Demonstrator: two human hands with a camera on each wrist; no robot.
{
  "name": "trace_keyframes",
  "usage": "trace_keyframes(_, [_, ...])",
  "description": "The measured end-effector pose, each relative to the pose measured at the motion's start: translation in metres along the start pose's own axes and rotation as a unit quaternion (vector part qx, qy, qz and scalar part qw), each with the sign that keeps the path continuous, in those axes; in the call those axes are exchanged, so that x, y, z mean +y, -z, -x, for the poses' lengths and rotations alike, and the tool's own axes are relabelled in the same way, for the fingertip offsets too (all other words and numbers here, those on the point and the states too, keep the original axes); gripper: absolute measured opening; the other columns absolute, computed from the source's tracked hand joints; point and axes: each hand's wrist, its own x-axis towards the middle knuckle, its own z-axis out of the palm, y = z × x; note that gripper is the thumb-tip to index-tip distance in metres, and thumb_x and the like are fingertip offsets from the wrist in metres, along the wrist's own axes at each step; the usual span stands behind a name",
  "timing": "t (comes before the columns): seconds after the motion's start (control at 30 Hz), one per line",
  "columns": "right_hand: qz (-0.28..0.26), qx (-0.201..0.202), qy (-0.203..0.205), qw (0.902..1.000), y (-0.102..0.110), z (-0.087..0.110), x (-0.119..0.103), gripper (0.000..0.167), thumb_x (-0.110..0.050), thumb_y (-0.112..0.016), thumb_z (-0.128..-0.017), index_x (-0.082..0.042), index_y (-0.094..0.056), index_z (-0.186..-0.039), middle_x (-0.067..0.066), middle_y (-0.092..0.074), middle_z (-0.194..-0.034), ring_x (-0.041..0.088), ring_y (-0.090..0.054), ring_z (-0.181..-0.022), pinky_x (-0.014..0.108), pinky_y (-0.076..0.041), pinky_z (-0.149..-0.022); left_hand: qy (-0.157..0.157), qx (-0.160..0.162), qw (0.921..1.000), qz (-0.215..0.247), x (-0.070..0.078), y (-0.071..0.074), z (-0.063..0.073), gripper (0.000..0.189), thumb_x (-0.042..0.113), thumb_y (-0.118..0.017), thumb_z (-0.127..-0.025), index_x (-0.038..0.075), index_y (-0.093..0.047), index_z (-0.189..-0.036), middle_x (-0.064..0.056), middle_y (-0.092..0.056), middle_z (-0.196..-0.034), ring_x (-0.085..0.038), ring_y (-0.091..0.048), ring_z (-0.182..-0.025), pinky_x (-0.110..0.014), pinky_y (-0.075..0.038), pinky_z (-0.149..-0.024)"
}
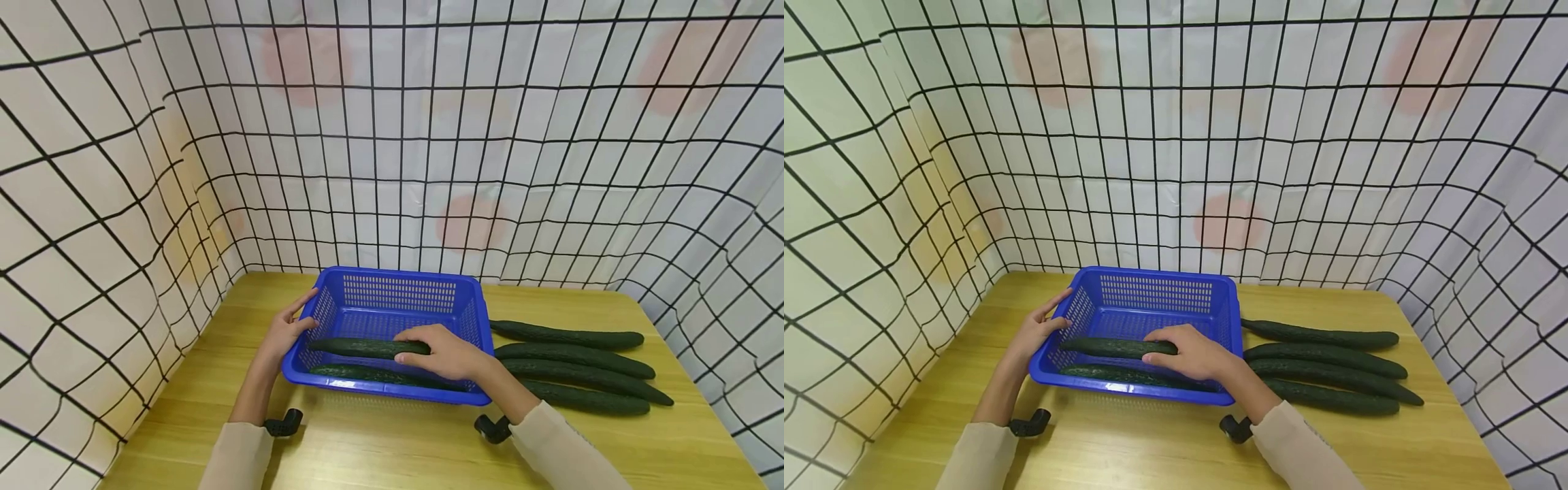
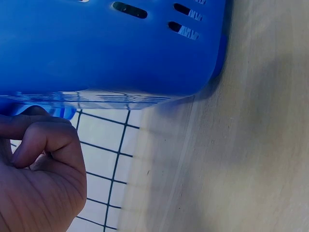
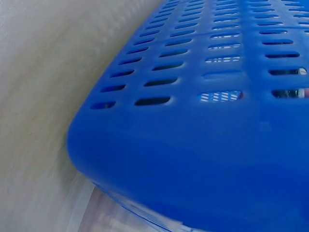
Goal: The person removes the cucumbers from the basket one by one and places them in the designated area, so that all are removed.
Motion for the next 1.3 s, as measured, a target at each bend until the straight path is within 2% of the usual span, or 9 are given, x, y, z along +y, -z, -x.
trace_keyframes(0.1, [0.016,0.023,0.008,0.9996,0.0,0.002,-0.002,0.052,-0.053,-0.054,-0.103,-0.02,-0.063,-0.142,-0.003,-0.065,-0.139,0.017,-0.06,-0.129,0.044,-0.051,-0.108,0.003,0.001,1.0,0.001,-0.001,0.0,0.0,0.072,0.009,-0.063,-0.095,0.037,-0.043,-0.157,-0.03,-0.052,-0.145,-0.031,-0.071,-0.095,-0.041,-0.063,-0.072])
trace_keyframes(0.17, [0.021,0.044,0.011,0.9988,0.001,0.004,-0.005,0.05,-0.052,-0.054,-0.103,-0.022,-0.063,-0.142,-0.005,-0.066,-0.136,0.014,-0.062,-0.124,0.043,-0.053,-0.104,0.006,0.0,1.0,0.001,-0.001,0.0,0.001,0.072,0.009,-0.063,-0.095,0.037,-0.042,-0.158,-0.03,-0.051,-0.147,-0.029,-0.071,-0.094,-0.041,-0.063,-0.073])
trace_keyframes(0.3, [0.033,0.083,0.022,0.9958,0.008,0.007,-0.012,0.049,-0.049,-0.056,-0.103,-0.022,-0.062,-0.143,-0.005,-0.066,-0.136,0.014,-0.063,-0.122,0.043,-0.054,-0.101,0.007,-0.002,1.0,0.006,0.0,0.0,0.0,0.073,0.01,-0.063,-0.095,0.037,-0.04,-0.159,-0.03,-0.047,-0.151,-0.026,-0.07,-0.094,-0.044,-0.063,-0.075])
trace_keyframes(0.5, [0.077,0.113,0.035,0.99,0.018,0.015,-0.025,0.046,-0.046,-0.056,-0.104,-0.023,-0.063,-0.143,-0.007,-0.067,-0.132,0.013,-0.065,-0.118,0.042,-0.056,-0.096,0.004,0.002,0.9999,0.015,0.002,0.0,0.002,0.073,0.008,-0.062,-0.093,0.038,-0.043,-0.157,-0.03,-0.049,-0.148,-0.027,-0.07,-0.094,-0.045,-0.063,-0.077])
trace_keyframes(0.73, [0.09,0.149,0.029,0.9843,0.031,0.028,-0.033,0.044,-0.043,-0.058,-0.104,-0.027,-0.062,-0.144,-0.001,-0.064,-0.141,0.024,-0.059,-0.133,0.05,-0.051,-0.106,-0.001,0.005,0.9998,0.02,0.001,-0.002,0.003,0.068,0.007,-0.058,-0.098,0.035,-0.043,-0.158,-0.027,-0.058,-0.135,-0.026,-0.071,-0.086,-0.039,-0.063,-0.071])
trace_keyframes(0.87, [0.091,0.171,0.027,0.9807,0.044,0.041,-0.035,0.042,-0.04,-0.06,-0.103,-0.029,-0.061,-0.144,0.0,-0.063,-0.143,0.027,-0.057,-0.136,0.053,-0.051,-0.106,0.001,0.004,0.9998,0.02,0.002,-0.004,0.003,0.07,0.006,-0.06,-0.096,0.036,-0.044,-0.157,-0.024,-0.06,-0.133,-0.029,-0.072,-0.088,-0.039,-0.063,-0.071])
trace_keyframes(1.03, [0.091,0.186,0.019,0.9781,0.061,0.062,-0.031,0.042,-0.036,-0.061,-0.103,-0.028,-0.06,-0.145,-0.002,-0.063,-0.142,0.026,-0.058,-0.133,0.053,-0.053,-0.103,0.006,0.002,0.9999,0.015,0.002,-0.005,0.004,0.073,0.006,-0.063,-0.093,0.037,-0.044,-0.157,-0.026,-0.052,-0.147,-0.029,-0.07,-0.096,-0.04,-0.062,-0.074])
trace_keyframes(1.3, [0.087,0.191,-0.018,0.9775,0.072,0.094,-0.008,0.042,-0.033,-0.059,-0.104,-0.028,-0.058,-0.146,0.001,-0.059,-0.148,0.031,-0.054,-0.138,0.057,-0.05,-0.106,0.002,0.002,1.0,0.005,0.002,-0.003,0.001,0.073,0.007,-0.062,-0.094,0.036,-0.042,-0.158,-0.029,-0.05,-0.147,-0.028,-0.071,-0.09,-0.038,-0.063,-0.071])
